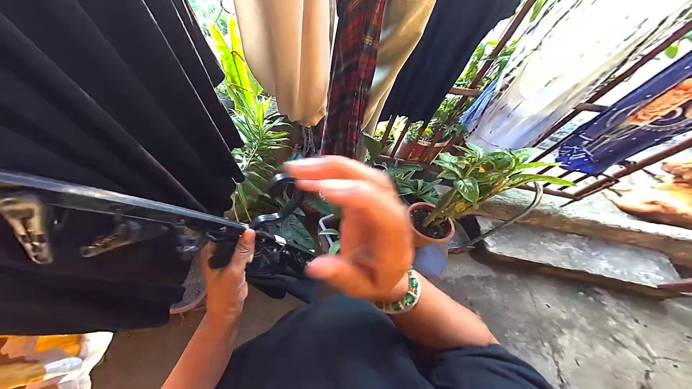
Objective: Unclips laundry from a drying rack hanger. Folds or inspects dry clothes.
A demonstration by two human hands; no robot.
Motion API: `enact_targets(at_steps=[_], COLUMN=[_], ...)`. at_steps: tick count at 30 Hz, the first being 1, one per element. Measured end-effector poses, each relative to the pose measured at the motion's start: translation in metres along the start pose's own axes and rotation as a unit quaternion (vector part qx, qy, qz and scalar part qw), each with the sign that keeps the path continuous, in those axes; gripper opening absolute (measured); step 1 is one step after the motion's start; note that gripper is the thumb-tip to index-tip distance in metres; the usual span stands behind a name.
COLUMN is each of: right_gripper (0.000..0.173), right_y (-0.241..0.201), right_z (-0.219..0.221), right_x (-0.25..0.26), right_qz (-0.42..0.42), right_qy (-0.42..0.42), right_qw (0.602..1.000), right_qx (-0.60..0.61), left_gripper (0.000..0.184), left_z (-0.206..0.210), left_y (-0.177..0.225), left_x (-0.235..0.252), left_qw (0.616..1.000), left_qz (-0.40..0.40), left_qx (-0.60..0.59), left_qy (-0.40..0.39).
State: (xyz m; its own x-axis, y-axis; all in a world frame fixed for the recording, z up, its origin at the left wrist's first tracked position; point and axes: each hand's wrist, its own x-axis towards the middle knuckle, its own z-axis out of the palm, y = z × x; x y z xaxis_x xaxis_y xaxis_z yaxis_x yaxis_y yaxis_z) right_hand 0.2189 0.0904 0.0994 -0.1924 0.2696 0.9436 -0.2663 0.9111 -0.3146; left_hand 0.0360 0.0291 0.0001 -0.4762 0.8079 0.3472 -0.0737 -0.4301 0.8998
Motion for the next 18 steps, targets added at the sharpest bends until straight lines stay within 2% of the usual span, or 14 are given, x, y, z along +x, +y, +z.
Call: enact_targets(at_steps=[2, 3, 5, 6, 8, 10, 14, 18], right_gripper=[0.033, 0.037, 0.051, 0.054, 0.049, 0.042, 0.050, 0.040], right_y=[0.024, 0.034, 0.048, 0.053, 0.057, 0.055, 0.054, 0.051], right_z=[-0.022, -0.027, -0.027, -0.025, -0.018, -0.014, -0.016, -0.024], right_x=[-0.039, -0.060, -0.096, -0.110, -0.126, -0.130, -0.123, -0.119], right_qz=[0.079, 0.159, 0.315, 0.353, 0.349, 0.320, 0.293, 0.301], right_qy=[0.037, 0.010, -0.102, -0.155, -0.199, -0.191, -0.218, -0.250], right_qw=[0.992, 0.982, 0.941, 0.922, 0.916, 0.928, 0.924, 0.912], right_qx=[-0.089, -0.100, -0.066, -0.033, 0.000, 0.029, 0.111, 0.125], left_gripper=[0.007, 0.011, 0.013, 0.015, 0.019, 0.021, 0.027, 0.029], left_z=[0.000, 0.002, 0.004, 0.006, 0.008, 0.010, 0.013, 0.011], left_y=[0.002, 0.007, 0.015, 0.018, 0.023, 0.027, 0.033, 0.037], left_x=[0.009, 0.008, 0.006, 0.006, 0.004, 0.003, 0.000, -0.001], left_qw=[0.998, 0.997, 0.993, 0.991, 0.988, 0.985, 0.982, 0.980], left_qz=[0.022, 0.027, 0.033, 0.033, 0.027, 0.023, 0.020, 0.025], left_qx=[-0.039, -0.052, -0.083, -0.097, -0.109, -0.113, -0.127, -0.145], left_qy=[0.032, 0.050, 0.078, 0.090, 0.109, 0.127, 0.136, 0.136])
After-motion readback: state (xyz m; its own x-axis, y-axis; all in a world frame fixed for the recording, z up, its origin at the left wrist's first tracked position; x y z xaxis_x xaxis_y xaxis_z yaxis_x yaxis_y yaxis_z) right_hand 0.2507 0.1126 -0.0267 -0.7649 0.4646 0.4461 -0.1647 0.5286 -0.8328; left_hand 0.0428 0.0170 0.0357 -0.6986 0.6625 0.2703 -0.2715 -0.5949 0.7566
